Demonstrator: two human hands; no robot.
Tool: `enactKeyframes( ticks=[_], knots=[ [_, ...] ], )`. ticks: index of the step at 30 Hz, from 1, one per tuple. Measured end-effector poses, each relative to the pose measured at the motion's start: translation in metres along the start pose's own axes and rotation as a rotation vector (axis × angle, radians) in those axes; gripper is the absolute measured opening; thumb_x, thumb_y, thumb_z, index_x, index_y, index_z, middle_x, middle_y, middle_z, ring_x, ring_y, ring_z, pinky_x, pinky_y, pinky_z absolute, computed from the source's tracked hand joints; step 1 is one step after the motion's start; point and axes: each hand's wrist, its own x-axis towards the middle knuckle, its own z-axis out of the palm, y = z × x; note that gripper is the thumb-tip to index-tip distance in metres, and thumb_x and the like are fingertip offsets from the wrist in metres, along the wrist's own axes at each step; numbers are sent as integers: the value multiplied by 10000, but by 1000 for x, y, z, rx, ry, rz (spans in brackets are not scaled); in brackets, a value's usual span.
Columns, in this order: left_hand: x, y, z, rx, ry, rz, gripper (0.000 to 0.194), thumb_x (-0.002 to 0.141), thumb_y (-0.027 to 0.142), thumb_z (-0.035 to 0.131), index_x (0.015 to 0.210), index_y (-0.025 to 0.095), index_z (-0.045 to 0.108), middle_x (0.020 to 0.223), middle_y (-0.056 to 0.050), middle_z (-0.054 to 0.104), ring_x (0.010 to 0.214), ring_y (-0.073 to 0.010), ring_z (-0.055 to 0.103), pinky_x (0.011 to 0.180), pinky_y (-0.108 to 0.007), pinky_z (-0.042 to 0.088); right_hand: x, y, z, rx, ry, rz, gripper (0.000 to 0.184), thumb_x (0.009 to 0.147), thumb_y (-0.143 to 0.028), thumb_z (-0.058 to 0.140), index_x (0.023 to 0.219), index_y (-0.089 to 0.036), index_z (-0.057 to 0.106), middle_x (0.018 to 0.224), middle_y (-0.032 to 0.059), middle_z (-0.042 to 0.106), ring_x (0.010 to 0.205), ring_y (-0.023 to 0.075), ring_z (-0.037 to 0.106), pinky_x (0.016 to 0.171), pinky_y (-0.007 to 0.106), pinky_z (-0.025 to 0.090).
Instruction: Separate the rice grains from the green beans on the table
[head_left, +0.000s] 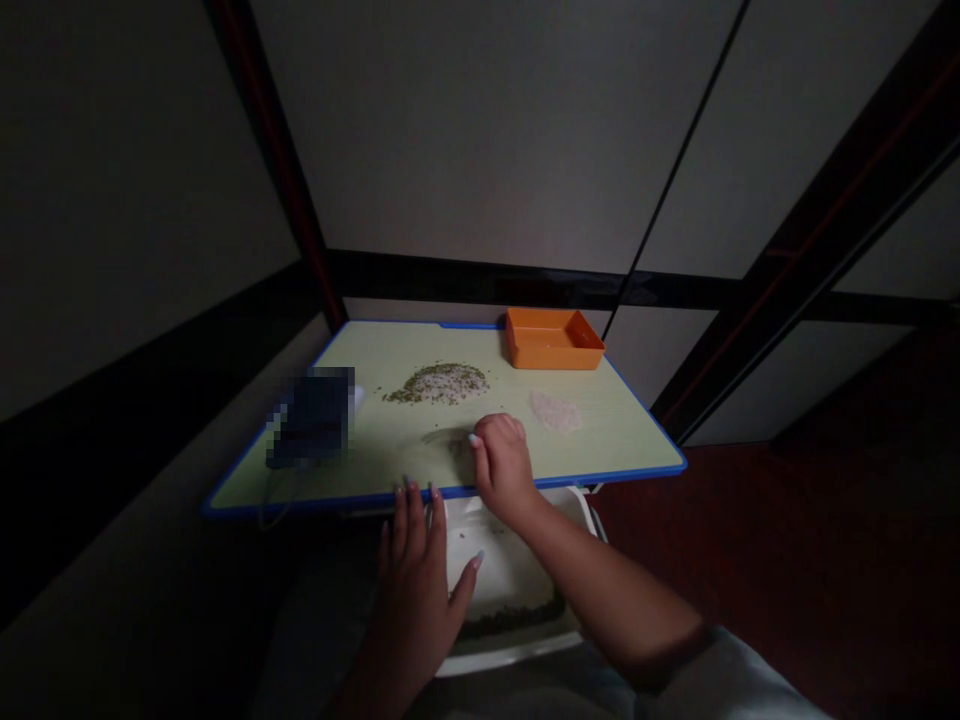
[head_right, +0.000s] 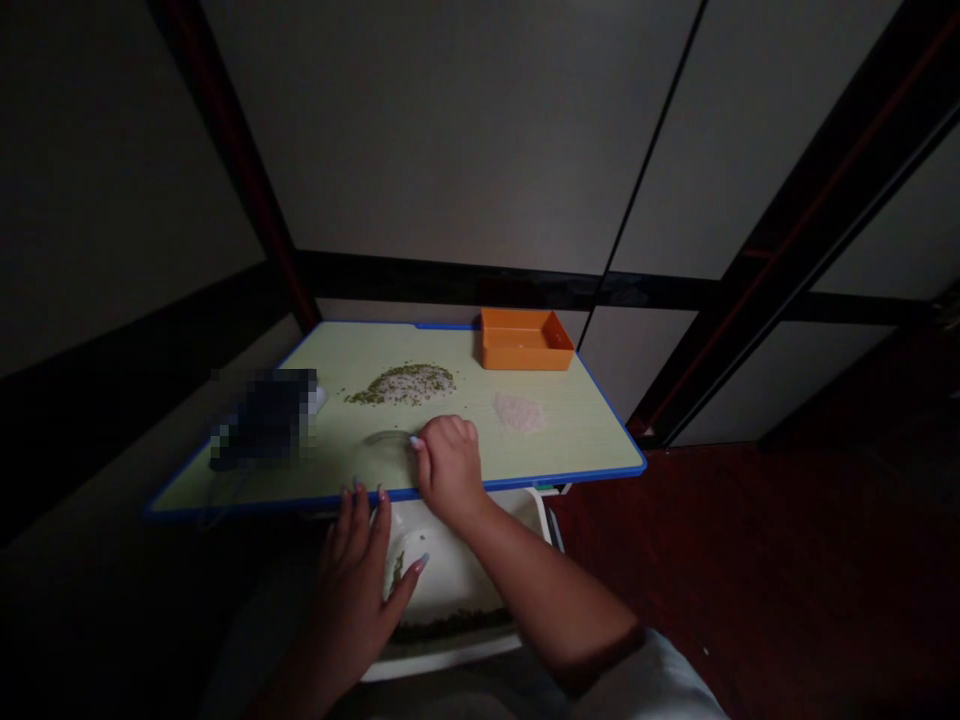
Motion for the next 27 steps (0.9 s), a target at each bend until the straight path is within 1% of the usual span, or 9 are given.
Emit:
enactKeyframes(
  ticks=[4, 10, 12, 15, 17, 19, 21, 23, 27],
  knots=[
    [-4, -3, 4, -8, 10, 10, 775, 857, 390, 480, 1498, 89, 164, 1548, -270, 260, 1485, -360, 134, 1060, -585, 381, -10, -25, 14, 77, -66, -30, 215, 945, -203, 317, 821, -208, 492, 839, 63, 599, 837, 199, 507, 796, 343, 362],
    [-1, -22, -2, -113, 90, 112, 691, 868, 273, 450, 1490, 110, 198, 1574, -231, 222, 1491, -318, 135, 1092, -511, 396, -12, -27, 26, 105, -39, 67, 202, 950, -201, 318, 854, -207, 496, 894, 61, 604, 899, 198, 509, 818, 343, 351],
    [3, -34, -13, -148, 121, 95, 596, 877, 174, 366, 1465, 144, 278, 1558, -193, 290, 1455, -259, 281, 1079, -431, 427, -11, -26, 25, 105, -37, 76, 195, 948, -196, 326, 846, -207, 491, 893, 57, 601, 901, 197, 506, 820, 345, 341],
    [15, -57, -38, -160, 184, 6, 435, 881, 193, 371, 1293, 158, 507, 1368, -147, 544, 1292, -217, 504, 1037, -379, 465, -10, -27, 25, 118, -33, 70, 173, 938, -182, 345, 840, -207, 485, 889, 52, 595, 898, 193, 503, 824, 345, 329],
    [27, -75, -55, -123, 250, -23, 371, 885, 255, 399, 1192, 144, 576, 1236, -150, 616, 1262, -244, 519, 1067, -431, 437, -10, -27, 26, 133, -26, 80, 169, 934, -172, 347, 836, -206, 481, 882, 49, 592, 894, 191, 502, 821, 341, 326],
    [43, -92, -67, -52, 279, -95, 445, 892, 338, 404, 1243, 103, 544, 1296, -188, 580, 1328, -288, 453, 1126, -514, 358, -11, -28, 26, 143, -27, 89, 172, 934, -169, 345, 830, -206, 476, 878, 48, 590, 892, 190, 500, 817, 337, 325],
    [61, -108, -73, 16, 242, -220, 559, 890, 453, 390, 1311, 100, 490, 1427, -200, 479, 1433, -337, 296, 1163, -591, 260, -11, -28, 27, 141, -36, 96, 176, 938, -173, 343, 823, -207, 472, 880, 48, 589, 894, 190, 498, 815, 335, 324],
    [78, -120, -74, 17, 169, -232, 630, 878, 511, 394, 1378, 129, 417, 1480, -189, 427, 1452, -376, 239, 1139, -665, 231, -11, -29, 27, 129, -52, 105, 181, 941, -177, 341, 820, -207, 472, 879, 50, 586, 892, 191, 495, 812, 332, 324],
    [105, -134, -71, -9, 36, -244, 637, 931, 511, 279, 1452, 145, 302, 1441, -163, 488, 1404, -394, 325, 1058, -717, 297, -10, -30, 26, 104, -87, 109, 186, 947, -184, 342, 827, -207, 482, 895, 55, 584, 903, 193, 492, 814, 329, 330]
  ],
)
